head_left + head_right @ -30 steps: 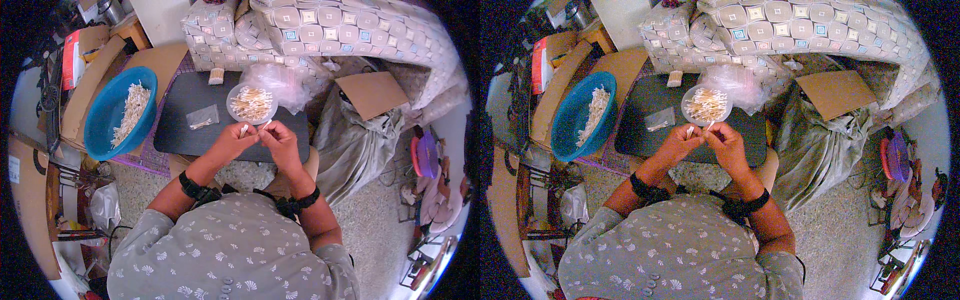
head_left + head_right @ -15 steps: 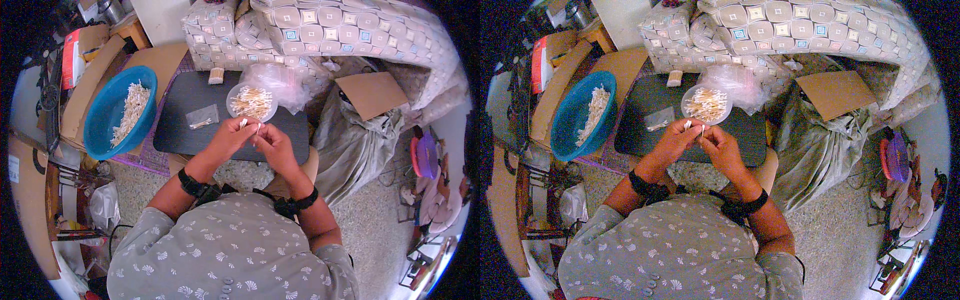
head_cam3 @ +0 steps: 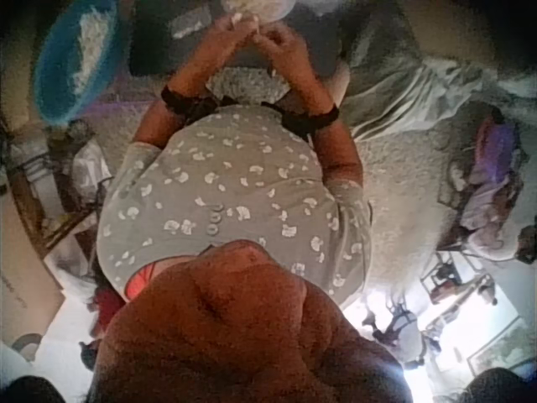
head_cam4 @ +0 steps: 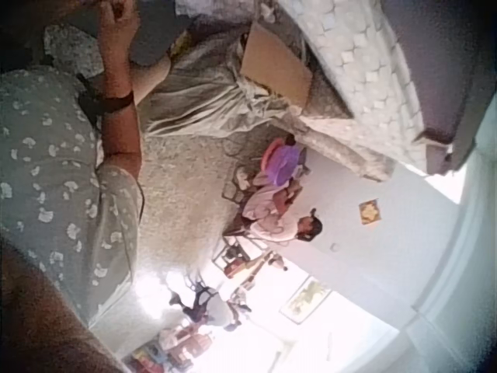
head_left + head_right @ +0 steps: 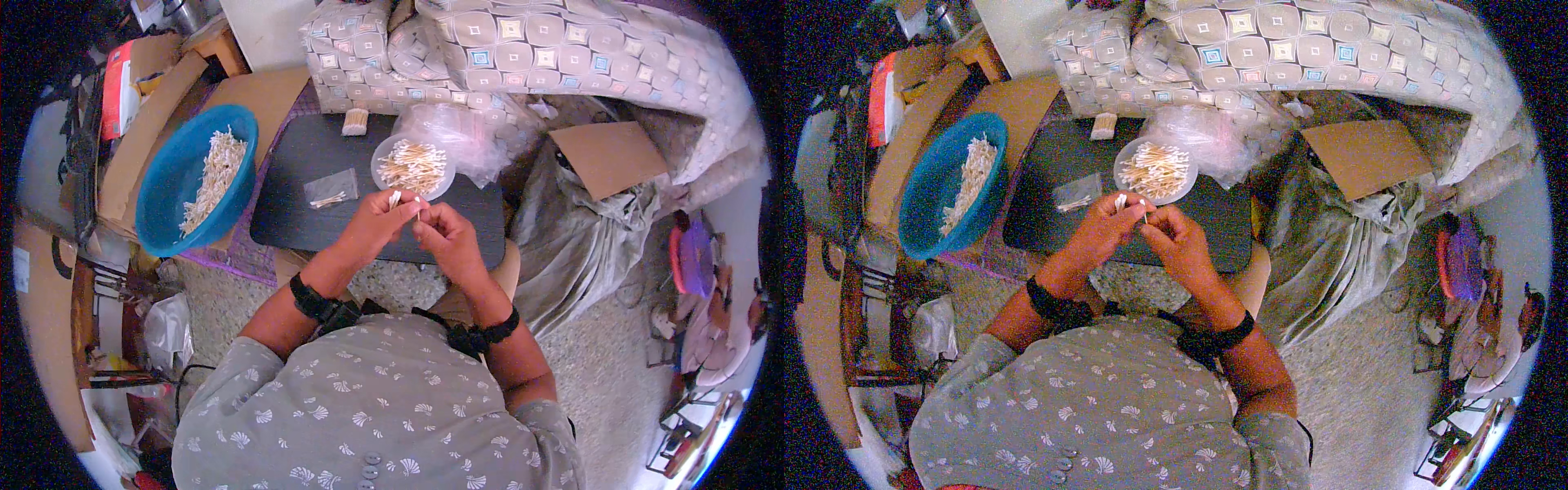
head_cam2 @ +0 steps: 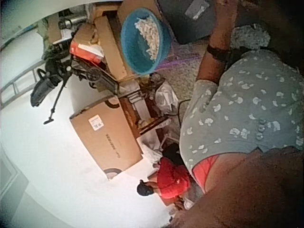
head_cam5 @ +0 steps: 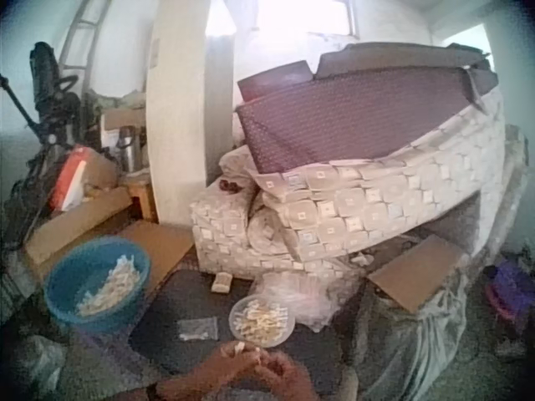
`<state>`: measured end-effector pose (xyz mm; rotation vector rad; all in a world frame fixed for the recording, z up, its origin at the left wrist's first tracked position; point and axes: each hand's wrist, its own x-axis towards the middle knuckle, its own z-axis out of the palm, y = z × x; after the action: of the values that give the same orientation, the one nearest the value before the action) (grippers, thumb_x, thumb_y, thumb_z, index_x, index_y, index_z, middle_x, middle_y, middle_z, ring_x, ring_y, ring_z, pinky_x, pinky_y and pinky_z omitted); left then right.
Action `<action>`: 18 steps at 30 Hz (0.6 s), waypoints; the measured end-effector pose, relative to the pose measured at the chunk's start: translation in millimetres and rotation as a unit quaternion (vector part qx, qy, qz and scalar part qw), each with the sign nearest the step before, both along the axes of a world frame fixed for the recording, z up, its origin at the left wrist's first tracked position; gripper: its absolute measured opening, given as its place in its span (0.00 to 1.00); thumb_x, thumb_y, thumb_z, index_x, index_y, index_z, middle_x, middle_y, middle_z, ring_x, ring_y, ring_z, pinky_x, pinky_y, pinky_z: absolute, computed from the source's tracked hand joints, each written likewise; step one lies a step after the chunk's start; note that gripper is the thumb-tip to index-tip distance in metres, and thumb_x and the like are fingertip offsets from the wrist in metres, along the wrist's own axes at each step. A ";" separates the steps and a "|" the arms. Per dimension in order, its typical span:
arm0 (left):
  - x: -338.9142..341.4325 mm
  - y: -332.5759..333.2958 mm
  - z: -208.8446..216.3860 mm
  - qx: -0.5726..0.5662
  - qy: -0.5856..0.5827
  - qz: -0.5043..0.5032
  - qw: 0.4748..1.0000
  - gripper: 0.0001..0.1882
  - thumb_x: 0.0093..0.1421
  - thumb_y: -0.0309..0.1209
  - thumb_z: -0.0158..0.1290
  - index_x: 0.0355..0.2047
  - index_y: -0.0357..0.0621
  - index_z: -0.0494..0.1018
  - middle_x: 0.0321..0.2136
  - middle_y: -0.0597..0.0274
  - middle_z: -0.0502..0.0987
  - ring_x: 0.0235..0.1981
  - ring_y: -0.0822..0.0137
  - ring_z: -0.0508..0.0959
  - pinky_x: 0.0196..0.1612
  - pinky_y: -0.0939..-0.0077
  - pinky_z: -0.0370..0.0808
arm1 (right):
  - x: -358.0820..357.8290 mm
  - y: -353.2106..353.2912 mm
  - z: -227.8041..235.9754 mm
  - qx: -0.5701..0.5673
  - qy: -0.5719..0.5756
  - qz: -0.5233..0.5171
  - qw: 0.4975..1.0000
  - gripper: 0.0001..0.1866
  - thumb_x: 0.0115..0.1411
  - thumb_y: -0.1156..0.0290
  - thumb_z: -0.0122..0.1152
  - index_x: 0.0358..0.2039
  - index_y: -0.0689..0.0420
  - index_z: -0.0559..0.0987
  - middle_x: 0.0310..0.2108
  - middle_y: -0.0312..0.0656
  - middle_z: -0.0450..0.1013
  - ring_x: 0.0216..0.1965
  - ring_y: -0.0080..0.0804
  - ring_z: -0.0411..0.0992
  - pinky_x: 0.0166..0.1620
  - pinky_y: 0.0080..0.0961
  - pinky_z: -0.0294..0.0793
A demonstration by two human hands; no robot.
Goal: Sorting and placing cotton swabs into small plastic bags.
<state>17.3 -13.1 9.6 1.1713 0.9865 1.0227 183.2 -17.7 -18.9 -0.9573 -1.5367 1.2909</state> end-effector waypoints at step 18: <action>-4.3 3.6 -7.6 0.028 -0.049 0.004 0.998 0.10 0.62 0.36 0.50 0.37 0.43 0.74 0.18 0.76 0.67 0.16 0.82 0.61 0.17 0.86 0.57 | -0.9 -3.8 9.3 -0.048 0.039 -0.009 0.998 0.04 0.59 0.73 0.55 0.33 0.59 0.74 0.23 0.31 0.70 0.25 0.17 0.67 0.28 0.17 0.68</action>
<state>13.0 -9.5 2.0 1.1528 0.8912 1.1106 182.3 -21.4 -9.6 -0.9679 -1.4136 1.3838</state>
